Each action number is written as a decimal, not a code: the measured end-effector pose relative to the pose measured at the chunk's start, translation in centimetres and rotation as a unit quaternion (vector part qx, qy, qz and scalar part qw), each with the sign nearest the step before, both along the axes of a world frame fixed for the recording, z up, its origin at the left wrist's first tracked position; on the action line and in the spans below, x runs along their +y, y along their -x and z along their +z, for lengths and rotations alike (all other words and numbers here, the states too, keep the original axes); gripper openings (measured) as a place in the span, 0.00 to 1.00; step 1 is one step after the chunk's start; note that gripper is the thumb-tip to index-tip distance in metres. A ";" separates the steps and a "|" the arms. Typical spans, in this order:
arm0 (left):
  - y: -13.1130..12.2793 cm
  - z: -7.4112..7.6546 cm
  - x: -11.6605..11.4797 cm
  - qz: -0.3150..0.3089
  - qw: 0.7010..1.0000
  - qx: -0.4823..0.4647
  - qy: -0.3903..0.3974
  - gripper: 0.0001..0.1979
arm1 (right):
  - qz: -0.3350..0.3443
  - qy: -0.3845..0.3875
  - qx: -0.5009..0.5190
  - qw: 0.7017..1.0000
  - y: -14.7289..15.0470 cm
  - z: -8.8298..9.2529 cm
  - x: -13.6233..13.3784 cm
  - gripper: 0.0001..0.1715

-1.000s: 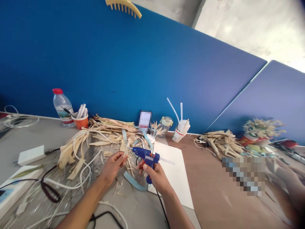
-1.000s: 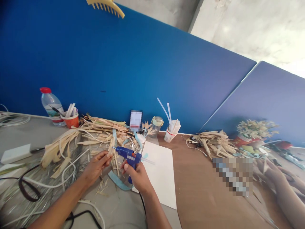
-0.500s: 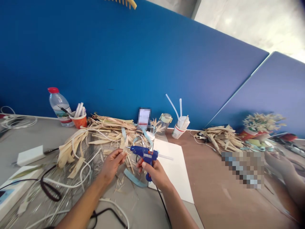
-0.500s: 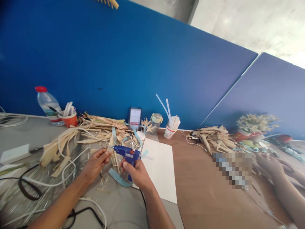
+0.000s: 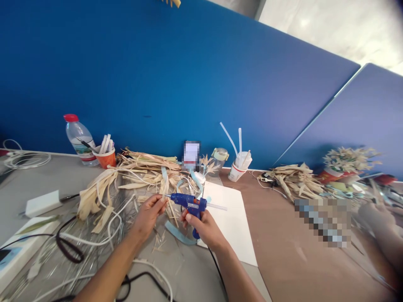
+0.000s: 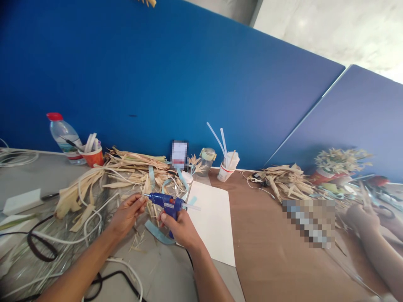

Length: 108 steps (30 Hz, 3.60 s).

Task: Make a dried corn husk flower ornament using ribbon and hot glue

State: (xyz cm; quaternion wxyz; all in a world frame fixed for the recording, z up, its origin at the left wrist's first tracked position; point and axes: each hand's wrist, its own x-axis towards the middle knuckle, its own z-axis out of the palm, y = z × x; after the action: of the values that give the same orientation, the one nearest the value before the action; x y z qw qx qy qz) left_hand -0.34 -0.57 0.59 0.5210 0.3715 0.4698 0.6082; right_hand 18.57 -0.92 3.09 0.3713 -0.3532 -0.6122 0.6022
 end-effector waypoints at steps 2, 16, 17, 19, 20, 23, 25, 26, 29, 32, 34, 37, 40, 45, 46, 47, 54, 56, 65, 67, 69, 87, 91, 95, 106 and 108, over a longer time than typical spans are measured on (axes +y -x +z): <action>0.0 0.0 0.0 0.003 1.000 0.003 0.001 0.15 | -0.001 0.003 0.000 1.000 0.0 -0.1 0.0 0.13; 0.0 0.1 0.0 0.017 1.000 0.007 0.002 0.16 | 0.002 0.005 -0.025 1.000 0.1 -0.1 -0.1 0.15; 0.0 0.1 0.0 0.016 1.000 0.008 0.002 0.16 | -0.002 0.007 -0.022 1.000 0.1 -0.1 -0.1 0.15; 0.0 0.2 0.0 0.014 1.000 0.015 0.002 0.16 | -0.006 0.006 -0.015 1.000 0.1 -0.1 -0.1 0.15; 0.0 0.2 0.0 0.015 1.000 0.019 0.001 0.16 | -0.005 0.004 -0.013 1.000 0.2 -0.1 -0.1 0.14; 0.0 0.1 0.0 0.021 1.000 0.021 0.000 0.17 | 0.005 -0.003 -0.017 1.000 0.2 0.0 -0.1 0.15; 0.0 0.0 0.0 0.021 1.000 0.020 0.000 0.17 | 0.003 -0.002 -0.022 1.000 0.2 0.2 -0.1 0.15; 0.0 0.0 0.0 0.020 1.000 0.021 0.001 0.17 | 0.000 -0.001 -0.022 1.000 0.2 0.2 -0.1 0.16; -0.1 0.1 -0.1 0.017 1.000 0.026 0.003 0.16 | -0.004 0.000 -0.020 1.000 0.2 0.4 -0.1 0.15; -0.1 0.3 -0.1 0.021 0.999 0.027 -0.002 0.17 | 0.004 -0.008 -0.031 0.999 0.1 0.6 -0.2 0.15; -0.1 0.3 -0.1 0.022 0.999 0.029 -0.004 0.17 | 0.005 -0.009 -0.035 0.999 0.2 0.6 -0.2 0.16; -0.1 0.2 -0.1 0.014 0.999 0.032 -0.004 0.16 | -0.007 0.002 -0.029 1.000 0.2 0.6 -0.2 0.16; 0.0 0.0 0.0 0.012 0.999 0.031 -0.002 0.15 | -0.011 0.002 -0.031 0.999 0.3 0.6 -0.3 0.14; -0.2 0.2 0.0 0.019 0.999 0.027 0.003 0.16 | -0.014 0.005 -0.047 0.999 0.2 0.5 -0.2 0.16; -0.2 0.2 -0.1 0.018 0.999 0.029 0.005 0.16 | -0.018 0.005 -0.043 0.999 0.2 0.4 -0.1 0.16; -0.2 0.2 -0.1 0.017 0.999 0.030 0.006 0.16 | -0.019 0.003 -0.038 0.999 0.2 0.3 -0.1 0.17; -0.2 0.1 0.0 0.017 0.999 0.030 0.017 0.17 | -0.016 0.009 -0.049 0.999 0.2 0.6 -0.1 0.16; -0.2 0.1 0.0 0.019 0.999 0.028 0.015 0.17 | -0.018 0.006 -0.052 0.998 0.1 0.6 -0.1 0.17; -0.2 0.2 0.0 0.022 0.999 0.031 0.014 0.17 | -0.018 0.018 -0.054 0.998 0.1 0.8 -0.1 0.17; -0.2 0.1 0.0 0.019 0.999 0.030 0.012 0.16 | -0.022 0.015 -0.046 0.999 0.1 1.0 -0.2 0.17; -0.1 0.0 0.1 0.015 0.999 0.026 0.011 0.16 | -0.024 0.012 -0.046 0.999 0.1 1.0 -0.2 0.17; -0.2 0.1 0.0 0.016 0.999 0.027 0.019 0.17 | -0.020 0.008 -0.060 0.998 0.0 0.6 -0.1 0.16; -0.2 0.1 0.0 0.012 1.000 0.025 0.011 0.16 | -0.022 0.020 -0.055 0.998 -0.1 0.5 0.1 0.16; -0.2 0.1 0.0 0.014 1.000 0.017 0.005 0.15 | -0.023 0.010 -0.007 1.000 -0.4 0.5 0.2 0.18; 0.0 -0.4 0.0 -0.002 1.000 0.018 0.005 0.14 | 0.007 0.118 0.143 0.983 -0.4 0.6 0.4 0.23; 0.0 -0.4 0.0 -0.007 1.000 0.016 0.011 0.14 | -0.010 0.155 0.152 0.976 -0.4 0.4 0.5 0.24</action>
State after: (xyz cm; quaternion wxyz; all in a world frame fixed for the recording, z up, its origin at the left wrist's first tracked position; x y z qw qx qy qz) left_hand -0.34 -0.56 0.18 0.5220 0.3789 0.4816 0.5933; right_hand 18.99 -0.41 3.51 0.4070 -0.3165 -0.4444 0.7325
